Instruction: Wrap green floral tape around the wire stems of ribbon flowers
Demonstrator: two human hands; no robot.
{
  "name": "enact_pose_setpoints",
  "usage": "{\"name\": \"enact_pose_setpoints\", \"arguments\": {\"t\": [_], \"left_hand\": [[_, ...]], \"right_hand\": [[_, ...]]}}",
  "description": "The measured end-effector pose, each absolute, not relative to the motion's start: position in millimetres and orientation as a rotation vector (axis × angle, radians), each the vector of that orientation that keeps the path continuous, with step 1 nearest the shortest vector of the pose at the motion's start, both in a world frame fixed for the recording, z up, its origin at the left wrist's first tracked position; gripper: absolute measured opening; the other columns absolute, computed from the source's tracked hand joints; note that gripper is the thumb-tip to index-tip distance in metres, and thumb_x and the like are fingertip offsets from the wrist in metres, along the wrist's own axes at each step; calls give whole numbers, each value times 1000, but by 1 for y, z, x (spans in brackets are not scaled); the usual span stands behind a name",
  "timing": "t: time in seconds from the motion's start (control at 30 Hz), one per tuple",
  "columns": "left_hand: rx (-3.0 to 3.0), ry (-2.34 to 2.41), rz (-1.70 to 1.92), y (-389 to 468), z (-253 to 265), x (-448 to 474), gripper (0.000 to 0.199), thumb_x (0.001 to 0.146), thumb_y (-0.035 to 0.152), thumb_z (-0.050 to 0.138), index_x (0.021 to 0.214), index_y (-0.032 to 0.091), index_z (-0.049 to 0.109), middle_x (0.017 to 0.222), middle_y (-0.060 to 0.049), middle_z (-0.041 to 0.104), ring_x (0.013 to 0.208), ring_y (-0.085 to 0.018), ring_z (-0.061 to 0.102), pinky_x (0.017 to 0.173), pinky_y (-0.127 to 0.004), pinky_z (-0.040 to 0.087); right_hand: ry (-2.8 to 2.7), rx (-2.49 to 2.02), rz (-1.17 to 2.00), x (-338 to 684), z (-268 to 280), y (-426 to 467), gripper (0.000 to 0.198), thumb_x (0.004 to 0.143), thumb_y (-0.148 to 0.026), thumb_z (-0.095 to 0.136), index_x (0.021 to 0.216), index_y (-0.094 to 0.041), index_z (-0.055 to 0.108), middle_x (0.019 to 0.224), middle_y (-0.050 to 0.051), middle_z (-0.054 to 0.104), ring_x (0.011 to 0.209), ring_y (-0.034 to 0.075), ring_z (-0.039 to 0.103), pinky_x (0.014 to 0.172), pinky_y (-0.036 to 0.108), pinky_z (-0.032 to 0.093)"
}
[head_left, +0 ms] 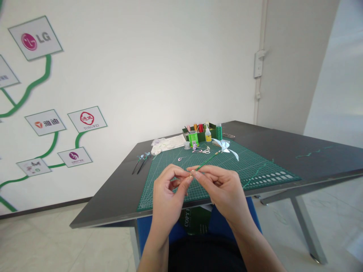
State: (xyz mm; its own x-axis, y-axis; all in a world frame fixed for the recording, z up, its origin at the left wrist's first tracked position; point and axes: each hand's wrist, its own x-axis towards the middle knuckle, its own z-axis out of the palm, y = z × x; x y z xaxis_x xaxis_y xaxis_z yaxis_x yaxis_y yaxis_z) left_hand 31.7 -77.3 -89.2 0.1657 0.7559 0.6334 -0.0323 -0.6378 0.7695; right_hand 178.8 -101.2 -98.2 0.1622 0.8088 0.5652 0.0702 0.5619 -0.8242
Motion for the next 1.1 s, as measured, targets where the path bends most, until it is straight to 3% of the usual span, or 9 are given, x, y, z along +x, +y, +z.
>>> {"name": "enact_pose_setpoints", "arguments": {"t": [0.83, 0.97, 1.1], "left_hand": [[1846, 727, 1588, -75, -95, 32, 6, 94, 23, 77, 88, 20, 77, 86, -2, 69, 72, -13, 61, 59, -20, 48], [1900, 702, 1548, -75, -93, 31, 14, 97, 24, 72, 87, 20, 80, 85, -3, 71, 69, -13, 60, 56, -21, 44], [1929, 725, 1597, -72, -93, 30, 16, 96, 20, 72, 81, 20, 79, 82, -2, 69, 75, -15, 64, 64, -22, 48]], "right_hand": [[-1307, -847, 618, 178, -98, -103, 36, 95, -38, 68, 96, -7, 86, 52, -8, 29, 48, 8, 23, 46, 26, 13], [-1308, -844, 619, 179, -99, -104, 37, 95, -37, 67, 97, -6, 86, 53, -9, 27, 50, 8, 20, 47, 26, 12], [-1330, -841, 648, 180, -99, -101, 38, 95, -38, 66, 98, -6, 86, 53, -8, 29, 50, 8, 22, 48, 26, 14]]}}
